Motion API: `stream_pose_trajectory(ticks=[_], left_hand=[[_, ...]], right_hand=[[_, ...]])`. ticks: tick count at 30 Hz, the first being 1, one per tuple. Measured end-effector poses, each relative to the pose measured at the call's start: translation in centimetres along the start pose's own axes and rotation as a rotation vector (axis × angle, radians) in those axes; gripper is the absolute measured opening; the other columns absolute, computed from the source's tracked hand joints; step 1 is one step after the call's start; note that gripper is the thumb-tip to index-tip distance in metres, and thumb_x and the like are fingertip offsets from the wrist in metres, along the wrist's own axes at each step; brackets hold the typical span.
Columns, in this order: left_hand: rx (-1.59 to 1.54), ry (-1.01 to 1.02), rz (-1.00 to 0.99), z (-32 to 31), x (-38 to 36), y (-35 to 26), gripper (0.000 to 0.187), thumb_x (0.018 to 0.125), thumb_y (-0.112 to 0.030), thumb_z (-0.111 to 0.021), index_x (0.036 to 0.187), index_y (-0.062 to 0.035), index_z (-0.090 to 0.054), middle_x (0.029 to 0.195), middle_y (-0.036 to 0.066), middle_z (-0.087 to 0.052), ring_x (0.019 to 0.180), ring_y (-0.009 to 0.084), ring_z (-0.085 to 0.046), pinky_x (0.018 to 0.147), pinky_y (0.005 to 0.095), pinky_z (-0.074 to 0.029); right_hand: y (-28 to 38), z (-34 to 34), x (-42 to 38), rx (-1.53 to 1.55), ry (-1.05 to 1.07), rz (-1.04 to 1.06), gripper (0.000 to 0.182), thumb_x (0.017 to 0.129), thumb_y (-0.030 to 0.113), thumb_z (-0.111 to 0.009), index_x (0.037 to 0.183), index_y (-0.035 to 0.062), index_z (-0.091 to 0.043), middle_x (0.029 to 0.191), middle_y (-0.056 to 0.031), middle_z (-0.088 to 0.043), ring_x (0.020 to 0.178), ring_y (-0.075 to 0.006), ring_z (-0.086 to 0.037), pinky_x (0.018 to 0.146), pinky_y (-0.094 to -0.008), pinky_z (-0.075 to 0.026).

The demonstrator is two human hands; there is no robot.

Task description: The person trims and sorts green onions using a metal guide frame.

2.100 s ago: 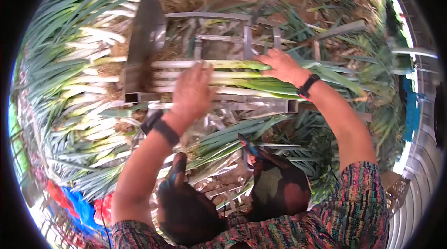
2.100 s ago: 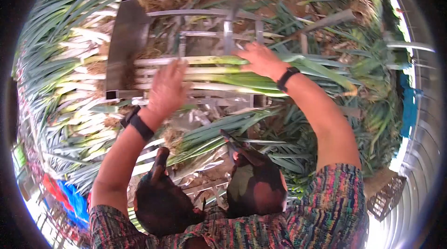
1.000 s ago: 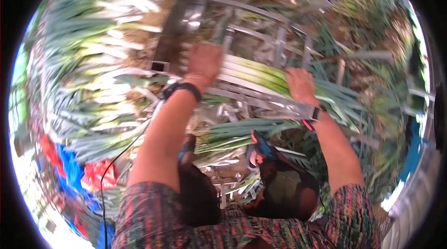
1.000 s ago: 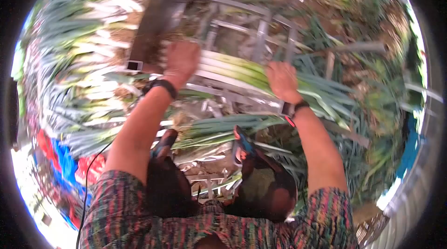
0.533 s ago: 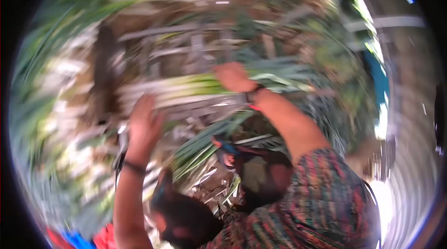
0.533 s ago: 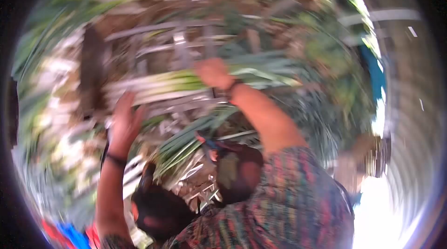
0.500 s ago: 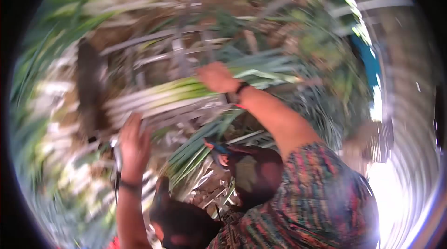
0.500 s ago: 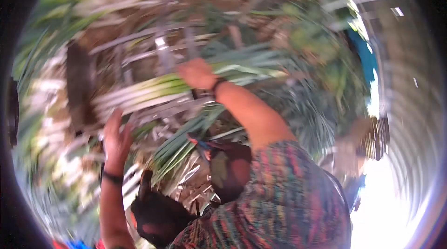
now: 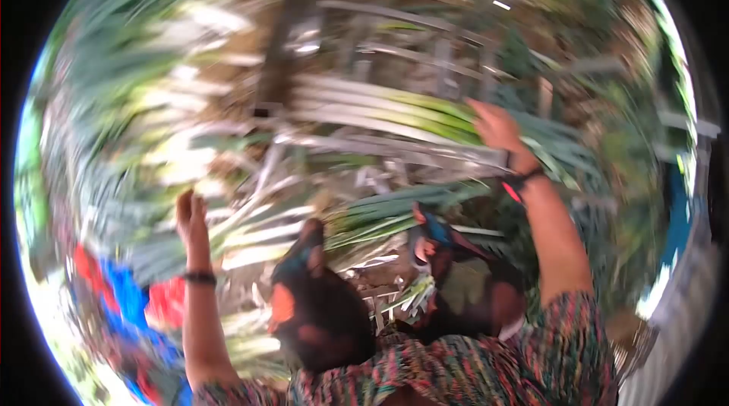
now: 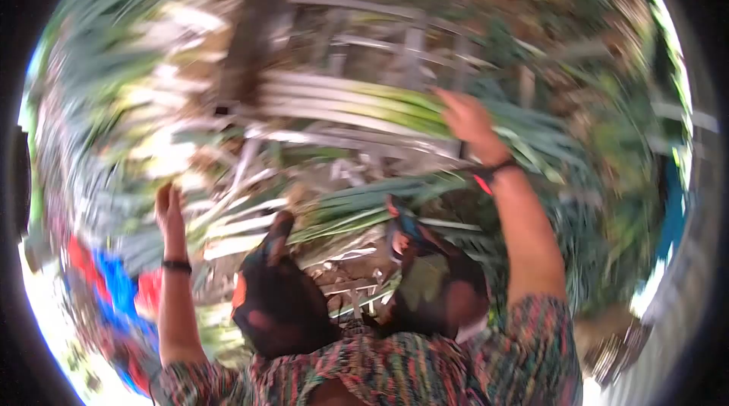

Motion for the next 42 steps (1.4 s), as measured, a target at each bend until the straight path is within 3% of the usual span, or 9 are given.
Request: stream_pose_trajectory(ticks=[2, 6, 11, 15, 19, 25, 32, 38, 42], left_hand=[[0.006, -0.149, -0.018, 4.7, 2.8, 4.7, 0.019, 0.096, -0.013, -0.062, 0.114, -0.0064, -0.062, 0.093, 0.0, -0.061, 0.08, 0.0076, -0.057, 0.07, 0.0239, -0.049], [0.34, -0.3, -0.045, 8.7, 6.7, 7.5, 0.011, 0.091, -0.011, -0.066, 0.102, -0.0079, -0.067, 0.074, -0.003, -0.061, 0.069, 0.0062, -0.055, 0.063, 0.0212, -0.044], [0.667, -0.24, -0.243, 5.4, 11.0, 4.4, 0.018, 0.083, -0.01, -0.068, 0.099, -0.017, -0.068, 0.094, 0.004, -0.065, 0.088, 0.0236, -0.063, 0.079, 0.0352, -0.049], [1.17, -0.058, -0.441, 0.4, 12.5, 0.0, 0.041, 0.079, -0.011, -0.069, 0.119, -0.018, -0.06, 0.122, 0.006, -0.058, 0.117, 0.0287, -0.053, 0.098, 0.0431, -0.041], [1.135, -0.126, -0.594, -0.9, 16.7, -1.6, 0.05, 0.078, -0.004, -0.058, 0.127, -0.0146, -0.054, 0.133, 0.008, -0.054, 0.124, 0.0294, -0.049, 0.104, 0.0449, -0.036], [1.32, 0.24, -0.385, -1.2, 19.5, -1.9, 0.069, 0.071, 0.0, -0.062, 0.137, -0.0148, -0.048, 0.136, 0.01, -0.049, 0.13, 0.0287, -0.044, 0.103, 0.0505, -0.036], [1.359, 0.153, -0.435, 2.0, 15.1, 1.8, 0.047, 0.078, -0.028, -0.075, 0.119, -0.0149, -0.056, 0.107, 0.008, -0.064, 0.107, 0.0305, -0.058, 0.097, 0.0519, -0.037], [1.382, 0.186, -0.478, 6.6, -2.3, 9.7, 0.026, 0.078, -0.012, -0.058, 0.103, -0.0116, -0.064, 0.093, 0.007, -0.063, 0.095, 0.0266, -0.059, 0.097, 0.0512, -0.037], [1.313, 0.475, -0.233, 10.7, -16.7, 11.5, 0.022, 0.074, -0.012, -0.062, 0.096, -0.0145, -0.062, 0.089, 0.005, -0.062, 0.093, 0.0258, -0.059, 0.094, 0.0505, -0.038]], right_hand=[[-2.1, 0.6, -0.3, -0.038, -0.039, 0.117, 0.05, 0.082, 0.006, -0.062, 0.132, 0.0077, -0.057, 0.122, -0.0184, -0.064, 0.111, -0.0382, -0.061, 0.096, -0.0443, -0.049], [-2.2, 4.0, -2.8, 0.295, -0.154, -0.253, 0.04, 0.096, 0.01, -0.053, 0.136, 0.0035, -0.054, 0.132, -0.0148, -0.061, 0.123, -0.0262, -0.057, 0.103, -0.0357, -0.042], [4.7, 11.5, -4.8, 0.424, -0.415, -0.435, 0.035, 0.104, 0.018, -0.05, 0.135, 0.0018, -0.055, 0.12, -0.0096, -0.065, 0.112, -0.0169, -0.06, 0.1, -0.0307, -0.043], [9.0, 14.1, -4.6, 0.346, -0.467, -0.43, 0.035, 0.104, 0.021, -0.049, 0.133, 0.0031, -0.056, 0.112, -0.0084, -0.066, 0.103, -0.0175, -0.061, 0.096, -0.0321, -0.045], [13.7, 14.0, -2.9, 0.293, -0.403, -0.386, 0.036, 0.103, 0.023, -0.051, 0.132, 0.0028, -0.057, 0.109, -0.0076, -0.065, 0.102, -0.0169, -0.061, 0.095, -0.0322, -0.046], [21.1, 11.9, 0.3, 0.369, -0.202, -0.225, 0.028, 0.1, 0.013, -0.057, 0.125, 0.0018, -0.06, 0.108, -0.0078, -0.067, 0.103, -0.0169, -0.062, 0.094, -0.0308, -0.047], [21.9, 10.8, 0.6, 0.483, -0.093, -0.28, 0.024, 0.099, 0.011, -0.059, 0.12, 0.0015, -0.063, 0.106, -0.0072, -0.068, 0.1, -0.0161, -0.063, 0.093, -0.03, -0.047], [21.3, 10.2, 0.0, 0.409, -0.019, -0.31, 0.024, 0.099, 0.011, -0.058, 0.119, -0.0009, -0.063, 0.102, -0.0065, -0.069, 0.095, -0.0148, -0.063, 0.09, -0.0291, -0.048], [22.3, 10.4, 1.3, 0.401, 0.001, -0.281, 0.024, 0.099, 0.011, -0.058, 0.118, -0.0012, -0.063, 0.101, -0.0064, -0.068, 0.094, -0.0142, -0.063, 0.089, -0.0281, -0.048]])
Point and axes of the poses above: each hand's wrist, its own x-axis towards the middle knuckle, its own z-axis out of the back of the hand, y = z × x, the point moved 4 cm from there along x, towards the middle knuckle
